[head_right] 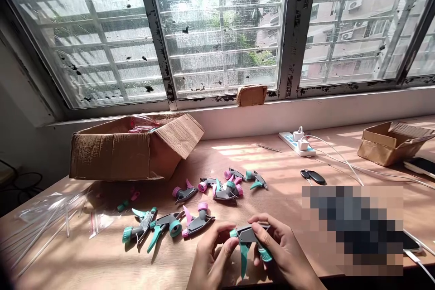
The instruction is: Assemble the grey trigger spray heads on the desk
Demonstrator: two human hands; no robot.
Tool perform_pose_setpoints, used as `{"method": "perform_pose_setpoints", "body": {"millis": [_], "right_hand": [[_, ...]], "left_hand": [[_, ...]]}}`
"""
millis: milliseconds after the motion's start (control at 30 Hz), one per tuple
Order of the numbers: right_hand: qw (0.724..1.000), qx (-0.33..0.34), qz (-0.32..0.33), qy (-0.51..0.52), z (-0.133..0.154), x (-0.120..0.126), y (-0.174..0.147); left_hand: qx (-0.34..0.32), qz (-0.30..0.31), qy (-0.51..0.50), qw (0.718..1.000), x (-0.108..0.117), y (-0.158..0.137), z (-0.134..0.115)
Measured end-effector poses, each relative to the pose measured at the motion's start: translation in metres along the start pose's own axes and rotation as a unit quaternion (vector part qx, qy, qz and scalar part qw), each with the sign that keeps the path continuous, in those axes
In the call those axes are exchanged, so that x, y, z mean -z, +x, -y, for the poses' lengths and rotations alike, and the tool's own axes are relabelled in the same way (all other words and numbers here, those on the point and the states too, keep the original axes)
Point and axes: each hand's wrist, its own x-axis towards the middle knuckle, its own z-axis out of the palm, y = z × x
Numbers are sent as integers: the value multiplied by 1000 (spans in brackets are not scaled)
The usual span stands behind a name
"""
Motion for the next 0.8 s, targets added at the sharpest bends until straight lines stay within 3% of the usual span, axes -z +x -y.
{"method": "perform_pose_setpoints", "body": {"millis": [233,433,600,800], "right_hand": [[997,25,-65,27,-7,-7,-1],[999,-30,-13,-24,-4,1,3],[999,-35,13,-12,3,5,1],[1000,-9,23,5,6,7,-2]], "left_hand": [[38,-2,53,998,2,6,2],[9,-7,37,999,1,4,7],[-44,15,21,999,2,-2,-2],[4,24,3,1000,1,-5,-14]]}}
